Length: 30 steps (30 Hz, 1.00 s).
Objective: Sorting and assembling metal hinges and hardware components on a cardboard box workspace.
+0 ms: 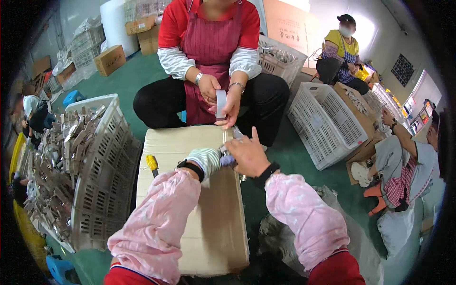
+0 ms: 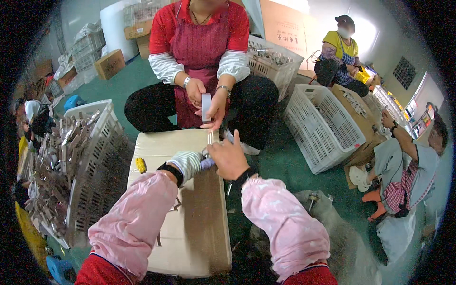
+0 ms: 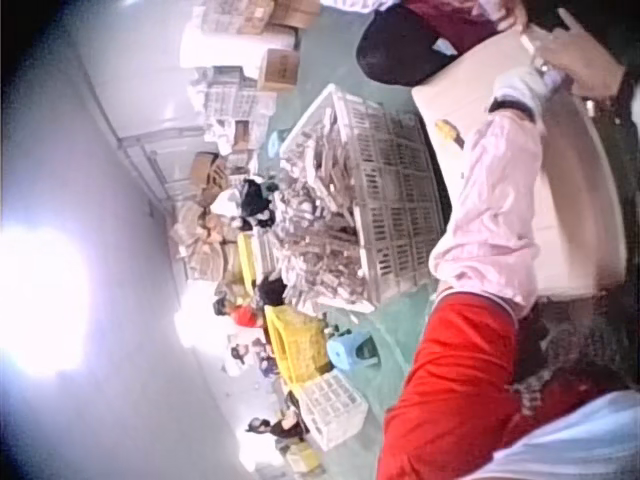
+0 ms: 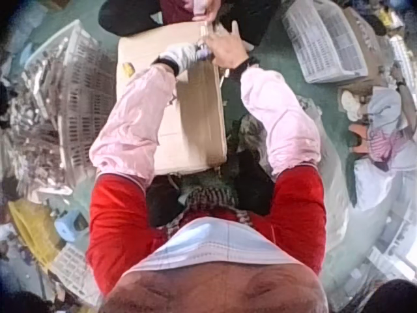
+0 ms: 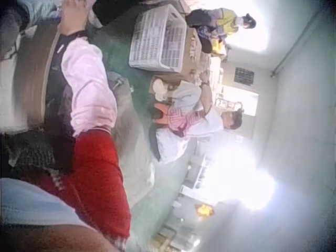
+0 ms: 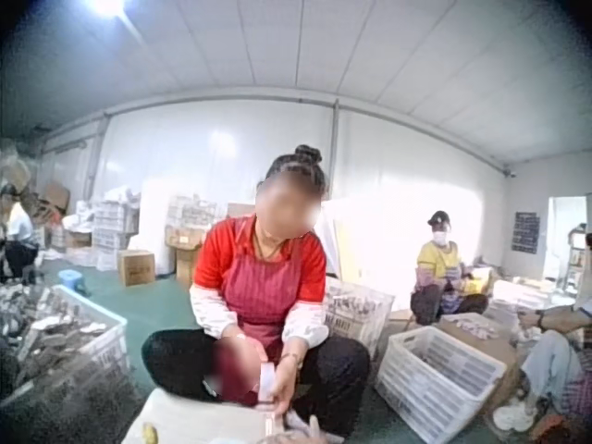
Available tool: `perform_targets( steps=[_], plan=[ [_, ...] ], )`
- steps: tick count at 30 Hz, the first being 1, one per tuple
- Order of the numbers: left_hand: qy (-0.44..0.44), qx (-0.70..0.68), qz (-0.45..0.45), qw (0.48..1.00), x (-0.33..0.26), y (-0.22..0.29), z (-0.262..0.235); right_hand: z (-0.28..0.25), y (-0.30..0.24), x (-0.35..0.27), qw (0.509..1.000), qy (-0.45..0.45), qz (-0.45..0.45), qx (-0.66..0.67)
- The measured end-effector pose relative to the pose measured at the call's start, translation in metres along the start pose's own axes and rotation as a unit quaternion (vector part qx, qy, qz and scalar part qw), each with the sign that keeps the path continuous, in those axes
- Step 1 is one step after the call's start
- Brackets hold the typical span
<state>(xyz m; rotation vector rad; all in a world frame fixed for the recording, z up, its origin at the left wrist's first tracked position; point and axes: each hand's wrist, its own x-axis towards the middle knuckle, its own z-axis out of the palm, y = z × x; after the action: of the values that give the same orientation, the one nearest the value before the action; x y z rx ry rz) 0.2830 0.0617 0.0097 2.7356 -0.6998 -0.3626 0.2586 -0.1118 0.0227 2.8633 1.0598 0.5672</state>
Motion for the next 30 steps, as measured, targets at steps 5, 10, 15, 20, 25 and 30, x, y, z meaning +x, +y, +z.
perform_targets(
  steps=[5,10,15,20,25,30],
  plan=[
    [-0.133,-0.04,0.074,0.988,-0.093,0.043,0.001,-0.053,-0.057,-0.064,0.991,-0.102,0.023,0.083],
    [-0.119,-0.158,0.103,0.975,-0.175,0.078,0.06,-0.094,-0.119,-0.135,0.98,-0.176,0.018,0.088],
    [-0.188,-0.242,0.041,0.951,-0.173,0.091,0.029,-0.101,-0.117,-0.134,0.975,-0.183,0.05,0.114],
    [-0.148,-0.255,0.045,0.955,-0.152,0.082,0.048,-0.09,-0.115,-0.143,0.989,-0.067,0.06,0.117],
    [-0.111,-0.244,0.041,0.963,-0.145,0.068,0.047,-0.075,-0.101,-0.118,0.961,-0.176,0.08,0.198],
    [0.056,-0.237,0.106,0.964,-0.147,0.07,0.068,-0.07,-0.065,-0.088,0.908,-0.332,0.102,0.234]
  ],
)
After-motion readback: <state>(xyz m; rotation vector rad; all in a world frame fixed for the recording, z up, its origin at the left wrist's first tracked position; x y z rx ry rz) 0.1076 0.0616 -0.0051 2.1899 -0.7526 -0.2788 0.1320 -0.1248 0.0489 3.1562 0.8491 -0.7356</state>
